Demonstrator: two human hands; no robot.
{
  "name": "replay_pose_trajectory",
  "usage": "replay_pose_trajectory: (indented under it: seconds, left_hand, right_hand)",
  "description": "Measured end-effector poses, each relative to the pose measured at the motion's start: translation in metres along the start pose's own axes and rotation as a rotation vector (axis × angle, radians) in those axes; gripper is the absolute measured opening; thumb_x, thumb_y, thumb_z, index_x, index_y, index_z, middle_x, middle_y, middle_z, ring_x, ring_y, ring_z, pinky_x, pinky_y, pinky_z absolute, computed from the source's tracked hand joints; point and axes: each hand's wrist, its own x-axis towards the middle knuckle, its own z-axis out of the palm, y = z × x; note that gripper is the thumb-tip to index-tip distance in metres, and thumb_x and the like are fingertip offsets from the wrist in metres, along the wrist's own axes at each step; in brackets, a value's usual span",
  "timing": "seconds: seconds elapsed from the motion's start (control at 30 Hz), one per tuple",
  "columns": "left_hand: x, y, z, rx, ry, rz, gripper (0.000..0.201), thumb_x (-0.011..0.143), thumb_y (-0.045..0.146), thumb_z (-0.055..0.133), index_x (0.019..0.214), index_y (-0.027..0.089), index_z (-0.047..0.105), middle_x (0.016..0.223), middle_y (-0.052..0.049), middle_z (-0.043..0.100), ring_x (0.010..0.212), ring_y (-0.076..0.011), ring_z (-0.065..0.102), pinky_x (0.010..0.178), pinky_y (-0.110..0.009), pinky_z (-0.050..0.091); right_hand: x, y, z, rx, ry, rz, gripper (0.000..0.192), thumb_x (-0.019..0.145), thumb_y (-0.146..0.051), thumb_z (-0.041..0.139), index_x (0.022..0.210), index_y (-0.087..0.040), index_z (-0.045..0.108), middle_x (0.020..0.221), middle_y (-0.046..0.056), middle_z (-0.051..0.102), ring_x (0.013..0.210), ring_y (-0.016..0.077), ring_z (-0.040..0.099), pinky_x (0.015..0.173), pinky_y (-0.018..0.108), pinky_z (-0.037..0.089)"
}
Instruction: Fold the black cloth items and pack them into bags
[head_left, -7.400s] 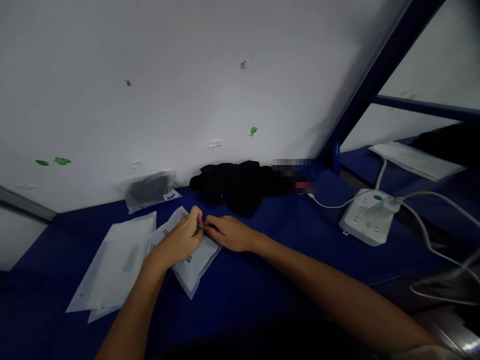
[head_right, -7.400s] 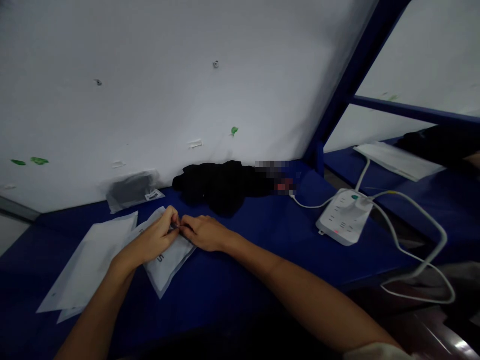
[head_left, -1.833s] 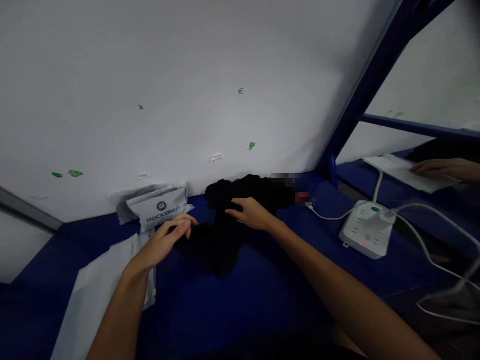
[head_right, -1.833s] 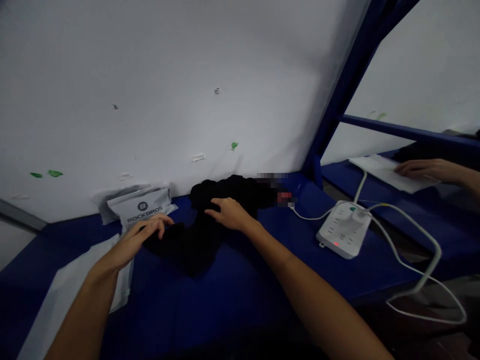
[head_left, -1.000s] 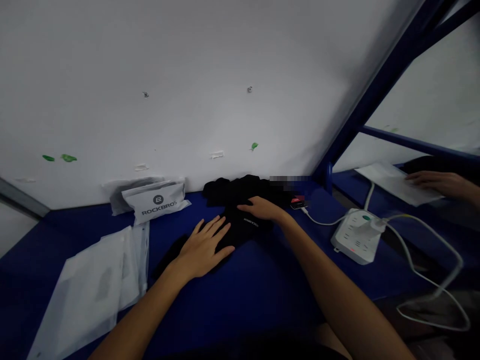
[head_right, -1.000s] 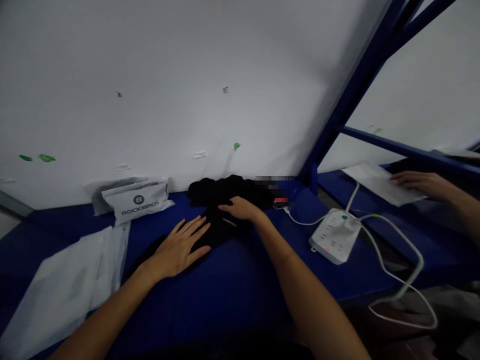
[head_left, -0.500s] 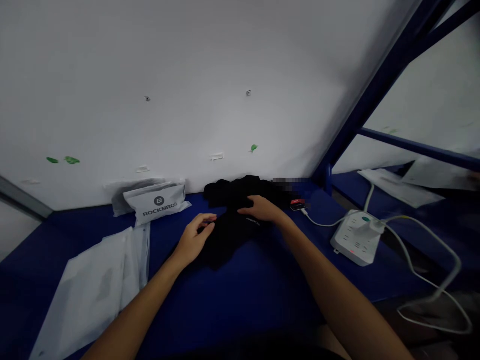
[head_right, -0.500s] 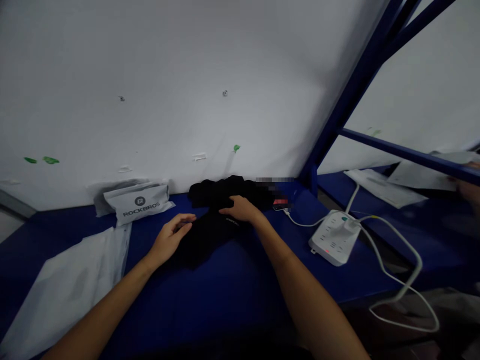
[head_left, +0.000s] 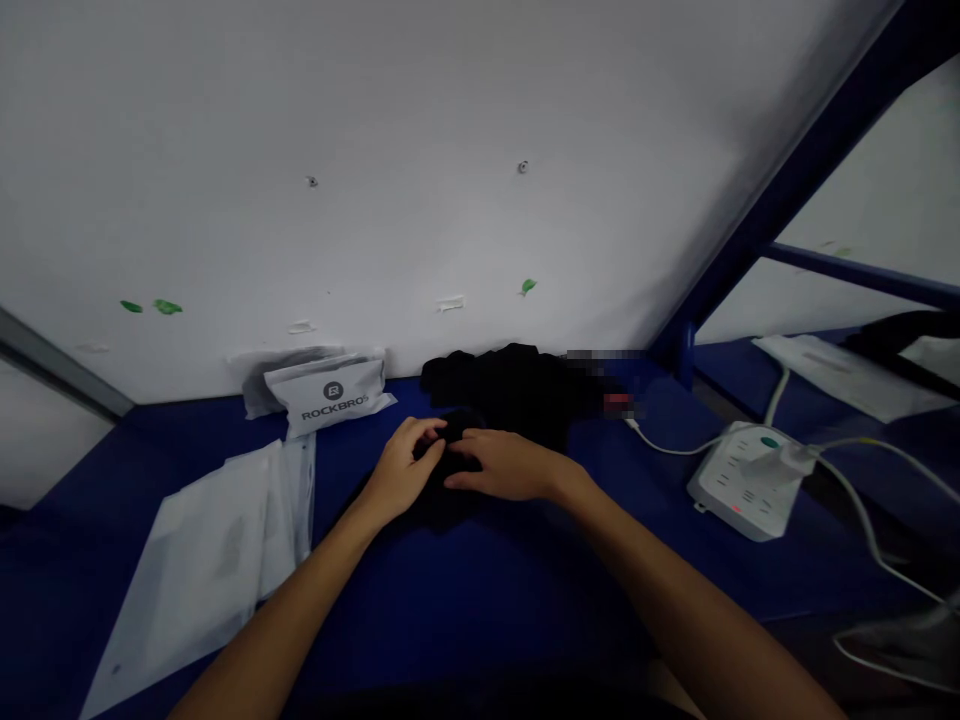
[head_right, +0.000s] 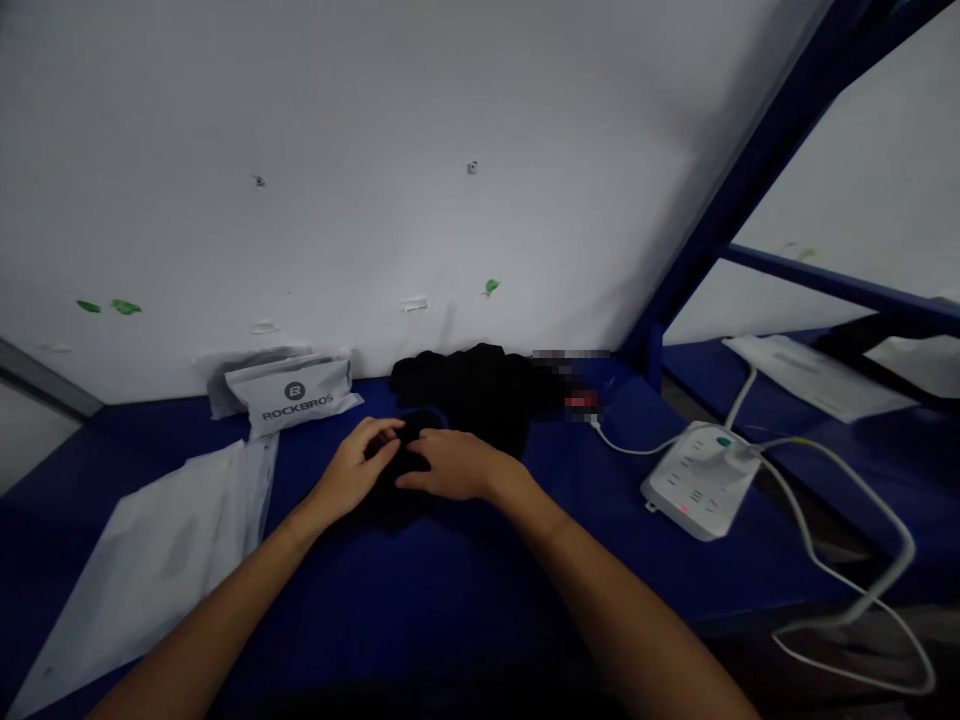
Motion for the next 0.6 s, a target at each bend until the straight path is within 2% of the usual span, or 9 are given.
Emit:
replay_pose_trajectory:
  seconds: [0.1,0.17,0.27,0.37,0.43,0.53,0.6]
  left_hand:
    - [-0.005,0.003,0.001,0.241,-0.073,0.127,0.026,0.093,0.030,0.055,0.114,0.025,0.069,0.105,-0.006,0.060,0.103,-0.0224,0.058,0.093,-0.039,0.049]
    - [-0.009,0.006,0.002,0.339,-0.090,0.161,0.029,0.090,0.034,0.060,0.116,0.025,0.069,0.107,-0.005,0.059,0.102,-0.0226,0.056,0.093,-0.040,0.049]
    - [-0.013,0.009,0.003,0.408,-0.095,0.167,0.042,0.082,0.039,0.069,0.122,0.024,0.066,0.112,-0.005,0.057,0.102,-0.0226,0.055,0.093,-0.041,0.048]
    - [-0.014,0.012,0.005,0.456,-0.076,0.167,0.052,0.077,0.043,0.073,0.124,0.023,0.063,0.113,-0.006,0.056,0.103,-0.0244,0.054,0.093,-0.043,0.047]
    - [-0.015,0.014,0.006,0.476,-0.074,0.159,0.054,0.075,0.047,0.074,0.122,0.022,0.064,0.112,-0.006,0.056,0.102,-0.0253,0.054,0.091,-0.044,0.047]
    - [-0.015,0.015,0.008,0.497,-0.066,0.137,0.052,0.071,0.051,0.076,0.112,0.021,0.066,0.110,-0.006,0.057,0.099,-0.0260,0.055,0.088,-0.044,0.047]
    - [-0.015,0.016,0.009,0.504,-0.054,0.123,0.050,0.071,0.052,0.076,0.108,0.020,0.067,0.110,-0.007,0.057,0.099,-0.0265,0.055,0.087,-0.044,0.047]
  right_hand:
    - [-0.001,0.010,-0.010,0.156,-0.054,-0.017,0.043,0.096,-0.055,0.049,0.111,-0.023,0.072,0.103,0.007,0.071,0.090,0.0235,0.067,0.076,0.032,0.049]
    - [-0.002,0.020,-0.020,0.225,-0.035,0.054,0.047,0.099,-0.056,0.041,0.107,-0.022,0.071,0.097,0.006,0.072,0.086,0.0214,0.068,0.074,0.030,0.048]
    - [-0.003,0.031,-0.027,0.066,0.117,0.310,0.052,0.097,-0.061,0.039,0.101,-0.020,0.070,0.097,0.009,0.073,0.089,0.0258,0.068,0.076,0.034,0.047]
    - [0.001,0.029,-0.017,-0.088,0.139,0.441,0.056,0.092,-0.068,0.043,0.101,-0.020,0.069,0.105,0.013,0.072,0.097,0.0319,0.067,0.079,0.038,0.047]
    - [0.006,0.020,-0.004,-0.098,0.147,0.400,0.053,0.094,-0.065,0.044,0.105,-0.018,0.067,0.110,0.014,0.071,0.100,0.0323,0.067,0.080,0.038,0.048]
    - [0.012,0.006,0.014,-0.045,0.259,0.289,0.036,0.100,-0.044,0.041,0.120,-0.019,0.058,0.115,0.014,0.069,0.105,0.0294,0.066,0.085,0.038,0.048]
    - [0.012,0.003,0.019,0.052,0.256,0.200,0.036,0.099,-0.033,0.044,0.132,-0.021,0.050,0.121,0.012,0.067,0.107,0.0274,0.066,0.089,0.039,0.048]
